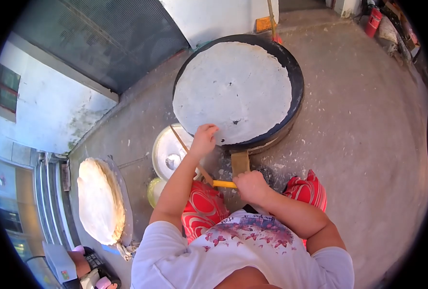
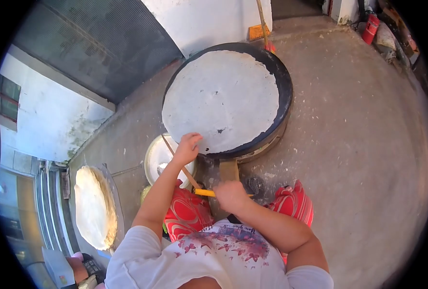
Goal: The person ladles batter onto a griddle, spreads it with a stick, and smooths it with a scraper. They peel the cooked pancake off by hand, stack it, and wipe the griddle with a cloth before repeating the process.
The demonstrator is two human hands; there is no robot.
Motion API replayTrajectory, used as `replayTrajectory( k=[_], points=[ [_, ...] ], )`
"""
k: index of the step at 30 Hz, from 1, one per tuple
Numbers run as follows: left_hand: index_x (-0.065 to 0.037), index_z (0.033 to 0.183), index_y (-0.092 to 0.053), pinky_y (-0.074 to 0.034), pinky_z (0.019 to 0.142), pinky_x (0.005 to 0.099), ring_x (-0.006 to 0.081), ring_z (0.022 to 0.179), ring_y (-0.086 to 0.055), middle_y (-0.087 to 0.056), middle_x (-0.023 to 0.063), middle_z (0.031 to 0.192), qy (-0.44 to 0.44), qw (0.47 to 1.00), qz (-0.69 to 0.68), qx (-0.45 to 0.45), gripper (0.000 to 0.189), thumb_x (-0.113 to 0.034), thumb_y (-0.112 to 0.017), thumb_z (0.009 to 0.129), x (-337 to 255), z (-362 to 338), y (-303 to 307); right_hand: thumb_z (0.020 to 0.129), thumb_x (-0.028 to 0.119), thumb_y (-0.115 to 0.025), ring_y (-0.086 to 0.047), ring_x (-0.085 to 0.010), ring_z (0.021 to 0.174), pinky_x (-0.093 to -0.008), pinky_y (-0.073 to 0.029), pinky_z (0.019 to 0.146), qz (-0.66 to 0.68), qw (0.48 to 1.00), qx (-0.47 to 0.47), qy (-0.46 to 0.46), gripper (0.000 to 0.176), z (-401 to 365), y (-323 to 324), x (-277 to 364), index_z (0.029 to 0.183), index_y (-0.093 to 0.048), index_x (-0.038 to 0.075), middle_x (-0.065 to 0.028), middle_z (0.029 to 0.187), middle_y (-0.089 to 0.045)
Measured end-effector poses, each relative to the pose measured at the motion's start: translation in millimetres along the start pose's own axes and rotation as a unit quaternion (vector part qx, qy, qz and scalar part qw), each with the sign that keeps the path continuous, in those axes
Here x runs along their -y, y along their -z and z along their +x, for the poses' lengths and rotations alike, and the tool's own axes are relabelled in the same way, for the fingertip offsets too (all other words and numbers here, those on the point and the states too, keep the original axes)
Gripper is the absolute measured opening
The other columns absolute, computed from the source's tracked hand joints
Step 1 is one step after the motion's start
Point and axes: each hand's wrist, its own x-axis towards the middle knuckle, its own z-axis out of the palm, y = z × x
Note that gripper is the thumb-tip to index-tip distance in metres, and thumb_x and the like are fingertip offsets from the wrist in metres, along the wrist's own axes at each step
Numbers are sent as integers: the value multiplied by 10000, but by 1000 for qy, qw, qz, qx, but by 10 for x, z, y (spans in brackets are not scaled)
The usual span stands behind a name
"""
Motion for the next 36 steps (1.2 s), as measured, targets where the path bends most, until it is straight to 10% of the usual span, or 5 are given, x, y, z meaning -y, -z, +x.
replayTrajectory(
  k=[5,12,24,36],
  points=[
    [-182,1321,-327,-267,967,483,330,1254,-260,-273,98,1362,1,957,282,73,890,-218,-763,546,-238,-118,235,605,175,-646,-599,-240,712,-369,-468,594,4,1000,-15,-11,183,5,-40,1,770,-607,106,-64,738,-599],
    [-207,1376,-187,-260,971,470,335,1219,-305,-275,102,1352,59,940,323,91,1089,-235,-803,478,-14,-153,186,642,165,-612,-593,-238,719,-358,-472,612,6,1000,8,-6,147,1,-17,-23,770,-597,95,-63,748,-590],
    [-124,1255,-397,-315,919,431,260,1072,-450,-466,89,1157,-112,946,305,1,704,-74,-650,600,-119,-163,269,651,129,-596,-613,-289,696,-402,-477,592,55,995,34,-74,196,-48,45,-67,841,-590,81,-109,752,-615],
    [-82,814,-580,-388,829,383,227,906,-525,-579,30,837,-192,947,218,-140,188,-59,-599,628,-51,-177,416,719,178,-514,-601,-330,741,-435,-471,651,63,982,-76,-158,200,-138,-152,-327,857,-545,36,-156,787,-614]
  ],
)
